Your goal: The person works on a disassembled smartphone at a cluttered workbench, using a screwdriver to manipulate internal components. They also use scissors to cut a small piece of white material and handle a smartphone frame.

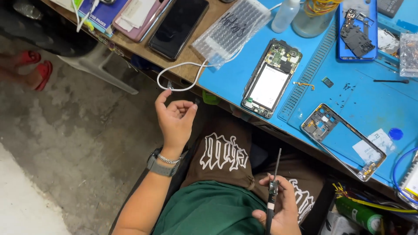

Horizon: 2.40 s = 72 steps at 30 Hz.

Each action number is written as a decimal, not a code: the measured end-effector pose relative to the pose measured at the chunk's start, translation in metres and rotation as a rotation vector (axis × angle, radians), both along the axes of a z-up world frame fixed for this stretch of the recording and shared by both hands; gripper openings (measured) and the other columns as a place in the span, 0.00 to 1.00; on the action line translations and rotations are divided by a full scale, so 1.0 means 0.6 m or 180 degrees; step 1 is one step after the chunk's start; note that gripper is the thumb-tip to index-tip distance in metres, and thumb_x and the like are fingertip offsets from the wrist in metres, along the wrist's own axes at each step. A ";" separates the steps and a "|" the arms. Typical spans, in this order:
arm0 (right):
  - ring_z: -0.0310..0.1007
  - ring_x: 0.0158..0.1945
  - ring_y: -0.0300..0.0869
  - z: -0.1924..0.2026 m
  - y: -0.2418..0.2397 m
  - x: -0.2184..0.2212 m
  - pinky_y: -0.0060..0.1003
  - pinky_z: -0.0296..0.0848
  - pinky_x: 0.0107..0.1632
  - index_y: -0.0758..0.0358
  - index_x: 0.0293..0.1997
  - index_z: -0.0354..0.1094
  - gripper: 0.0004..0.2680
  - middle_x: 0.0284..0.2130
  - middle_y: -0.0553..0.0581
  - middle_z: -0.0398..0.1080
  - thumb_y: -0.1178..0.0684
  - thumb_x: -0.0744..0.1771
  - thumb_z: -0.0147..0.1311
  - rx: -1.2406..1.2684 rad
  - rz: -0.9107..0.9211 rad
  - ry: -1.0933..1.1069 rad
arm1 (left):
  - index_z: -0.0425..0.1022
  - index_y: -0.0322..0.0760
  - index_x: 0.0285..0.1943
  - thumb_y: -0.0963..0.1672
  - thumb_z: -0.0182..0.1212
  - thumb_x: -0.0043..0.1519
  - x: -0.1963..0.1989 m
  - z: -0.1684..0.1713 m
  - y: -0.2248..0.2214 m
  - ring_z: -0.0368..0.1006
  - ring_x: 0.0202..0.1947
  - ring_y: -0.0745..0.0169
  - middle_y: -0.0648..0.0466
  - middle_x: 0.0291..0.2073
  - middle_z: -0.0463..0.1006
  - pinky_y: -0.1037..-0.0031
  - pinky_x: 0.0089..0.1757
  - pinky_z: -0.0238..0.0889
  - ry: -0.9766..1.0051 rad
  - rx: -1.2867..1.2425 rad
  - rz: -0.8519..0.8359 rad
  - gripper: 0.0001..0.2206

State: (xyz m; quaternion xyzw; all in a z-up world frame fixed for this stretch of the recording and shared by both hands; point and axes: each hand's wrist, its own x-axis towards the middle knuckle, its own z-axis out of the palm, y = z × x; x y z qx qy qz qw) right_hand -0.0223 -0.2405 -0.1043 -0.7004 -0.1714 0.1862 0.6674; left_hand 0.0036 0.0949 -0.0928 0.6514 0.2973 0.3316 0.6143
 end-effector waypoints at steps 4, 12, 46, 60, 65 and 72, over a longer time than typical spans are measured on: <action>0.70 0.59 0.45 0.012 0.001 -0.002 0.45 0.67 0.69 0.65 0.67 0.56 0.35 0.51 0.61 0.68 0.34 0.59 0.67 0.0130 0.0083 0.0058 | 0.53 0.35 0.64 0.33 0.61 0.61 0.021 -0.012 -0.029 0.76 0.39 0.57 0.42 0.36 0.75 0.71 0.44 0.75 -0.0502 0.0403 0.0431 0.26; 0.72 0.57 0.45 -0.012 0.001 -0.010 0.47 0.72 0.67 0.64 0.66 0.57 0.35 0.50 0.60 0.67 0.31 0.60 0.68 0.0251 -0.0046 -0.0085 | 0.51 0.40 0.68 0.31 0.61 0.58 0.008 -0.048 -0.069 0.76 0.36 0.59 0.50 0.39 0.63 0.63 0.50 0.75 -0.0697 0.0112 0.0776 0.32; 0.71 0.31 0.36 0.031 0.049 0.013 0.30 0.73 0.32 0.62 0.56 0.64 0.25 0.30 0.54 0.70 0.36 0.63 0.68 0.0621 0.0455 0.0451 | 0.79 0.29 0.40 0.40 0.61 0.63 -0.034 0.156 -0.177 0.85 0.41 0.52 0.40 0.43 0.85 0.66 0.44 0.85 -0.0142 -0.1252 -0.1972 0.05; 0.67 0.37 0.38 0.036 0.051 0.020 0.35 0.71 0.43 0.61 0.58 0.60 0.28 0.36 0.52 0.65 0.27 0.65 0.62 0.0641 0.0714 0.0359 | 0.77 0.31 0.38 0.43 0.62 0.62 -0.038 0.143 -0.171 0.86 0.37 0.48 0.37 0.45 0.85 0.64 0.42 0.85 0.0152 -0.1733 -0.1933 0.07; 0.70 0.37 0.37 0.034 0.049 0.019 0.34 0.72 0.42 0.60 0.58 0.60 0.28 0.36 0.54 0.68 0.27 0.64 0.61 0.0414 0.0699 0.0270 | 0.80 0.28 0.41 0.42 0.62 0.62 -0.033 0.147 -0.172 0.86 0.37 0.51 0.41 0.42 0.85 0.65 0.41 0.85 0.0103 -0.1566 -0.1895 0.07; 0.70 0.35 0.37 0.020 0.052 0.010 0.32 0.72 0.39 0.62 0.58 0.63 0.26 0.34 0.53 0.67 0.33 0.64 0.67 0.0634 0.0561 0.0346 | 0.81 0.27 0.43 0.40 0.62 0.62 -0.031 0.149 -0.169 0.85 0.37 0.51 0.41 0.38 0.85 0.66 0.42 0.85 -0.0044 -0.1513 -0.1952 0.07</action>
